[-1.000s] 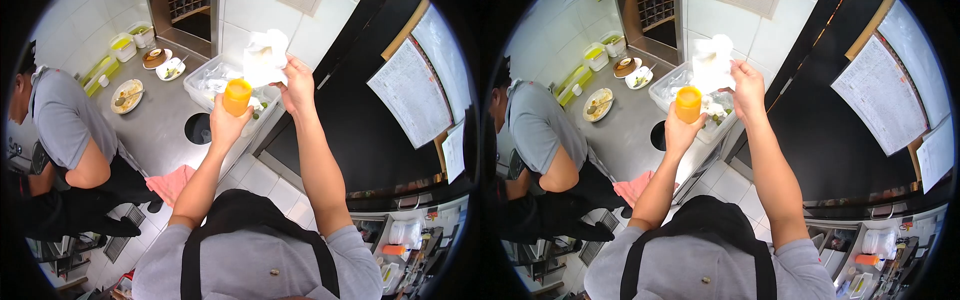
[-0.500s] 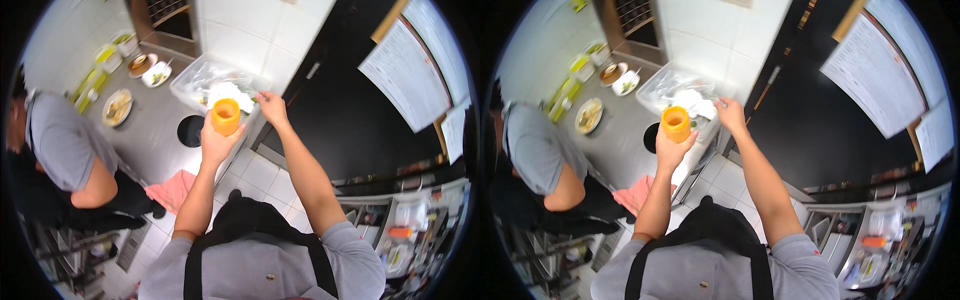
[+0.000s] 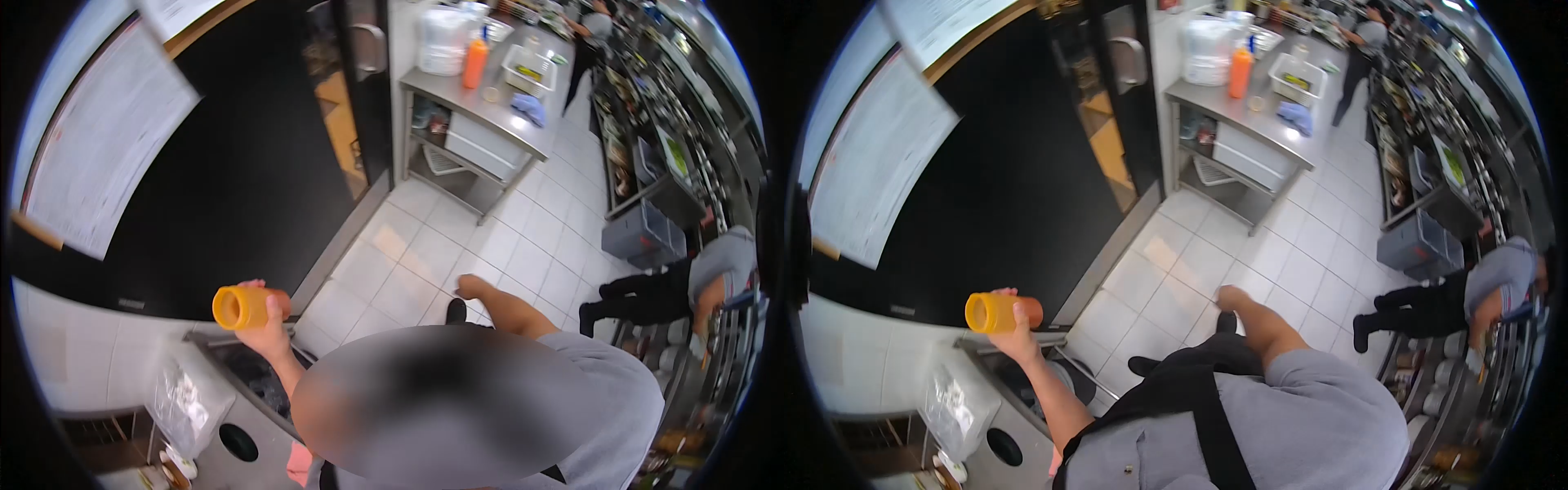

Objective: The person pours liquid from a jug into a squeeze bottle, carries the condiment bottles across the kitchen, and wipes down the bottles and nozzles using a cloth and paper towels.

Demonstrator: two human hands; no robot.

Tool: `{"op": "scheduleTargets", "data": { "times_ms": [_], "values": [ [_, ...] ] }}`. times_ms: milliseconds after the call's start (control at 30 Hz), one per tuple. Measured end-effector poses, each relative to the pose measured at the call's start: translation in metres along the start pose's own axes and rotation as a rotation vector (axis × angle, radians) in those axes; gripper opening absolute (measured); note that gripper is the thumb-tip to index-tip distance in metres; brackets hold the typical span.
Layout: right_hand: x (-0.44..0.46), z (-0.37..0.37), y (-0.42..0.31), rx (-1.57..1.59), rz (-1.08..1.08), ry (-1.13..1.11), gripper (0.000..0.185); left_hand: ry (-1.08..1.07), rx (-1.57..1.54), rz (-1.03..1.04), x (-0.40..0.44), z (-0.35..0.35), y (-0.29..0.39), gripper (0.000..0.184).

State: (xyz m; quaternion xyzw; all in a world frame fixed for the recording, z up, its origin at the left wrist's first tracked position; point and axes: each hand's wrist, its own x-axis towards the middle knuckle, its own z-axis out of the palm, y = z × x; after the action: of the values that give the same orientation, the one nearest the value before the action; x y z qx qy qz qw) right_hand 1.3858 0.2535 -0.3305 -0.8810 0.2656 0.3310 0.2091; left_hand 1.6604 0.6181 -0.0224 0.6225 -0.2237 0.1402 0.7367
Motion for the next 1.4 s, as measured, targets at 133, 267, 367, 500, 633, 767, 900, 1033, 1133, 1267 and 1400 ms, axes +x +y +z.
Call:
{"op": "scheduleTargets", "data": {
  "times_ms": [133,267,367,500,633,767,900,1033,1133,1267,1400],
  "values": [
    [-0.081,0.041,0.225,0.281,0.372,0.144,0.044,-0.28,-0.175,-0.027,-0.019,0.167,-0.014,0.048],
    [-0.159,0.044,0.323,0.597,0.679,0.016,0.037,-0.398,-0.257,-0.128,-0.05,0.296,-0.024,0.044],
    [-0.168,0.037,0.361,0.65,0.726,-0.059,0.036,-0.549,-0.118,-0.281,-0.068,0.358,-0.035,0.053],
    [-0.103,-0.021,0.383,0.691,0.369,-0.057,0.042,-0.632,0.162,-0.341,-0.08,0.433,-0.047,0.05],
    [-0.04,-0.16,0.349,0.842,0.075,0.159,0.043,-0.637,0.299,-0.309,-0.067,0.487,-0.075,0.053],
    [-0.006,-0.327,0.316,0.809,-0.147,0.509,0.045,-0.641,0.439,-0.268,-0.038,0.542,-0.156,0.056],
    [0.04,-0.452,0.318,0.72,-0.118,0.679,0.05,-0.58,0.302,-0.337,0.007,0.621,-0.215,0.055],
    [0.111,-0.51,0.347,0.575,-0.08,0.765,0.063,-0.601,0.231,-0.396,0.052,0.705,-0.27,0.055],
    [0.147,-0.536,0.369,0.489,-0.097,0.708,0.07,-0.606,0.279,-0.354,0.082,0.757,-0.304,0.056],
    [0.159,-0.531,0.391,0.34,-0.044,0.924,0.063,-0.67,0.378,-0.297,0.111,0.802,-0.348,0.062],
    [0.157,-0.513,0.416,0.223,0.084,1.04,0.048,-0.686,0.366,-0.318,0.124,0.819,-0.362,0.067]
  ]
}}
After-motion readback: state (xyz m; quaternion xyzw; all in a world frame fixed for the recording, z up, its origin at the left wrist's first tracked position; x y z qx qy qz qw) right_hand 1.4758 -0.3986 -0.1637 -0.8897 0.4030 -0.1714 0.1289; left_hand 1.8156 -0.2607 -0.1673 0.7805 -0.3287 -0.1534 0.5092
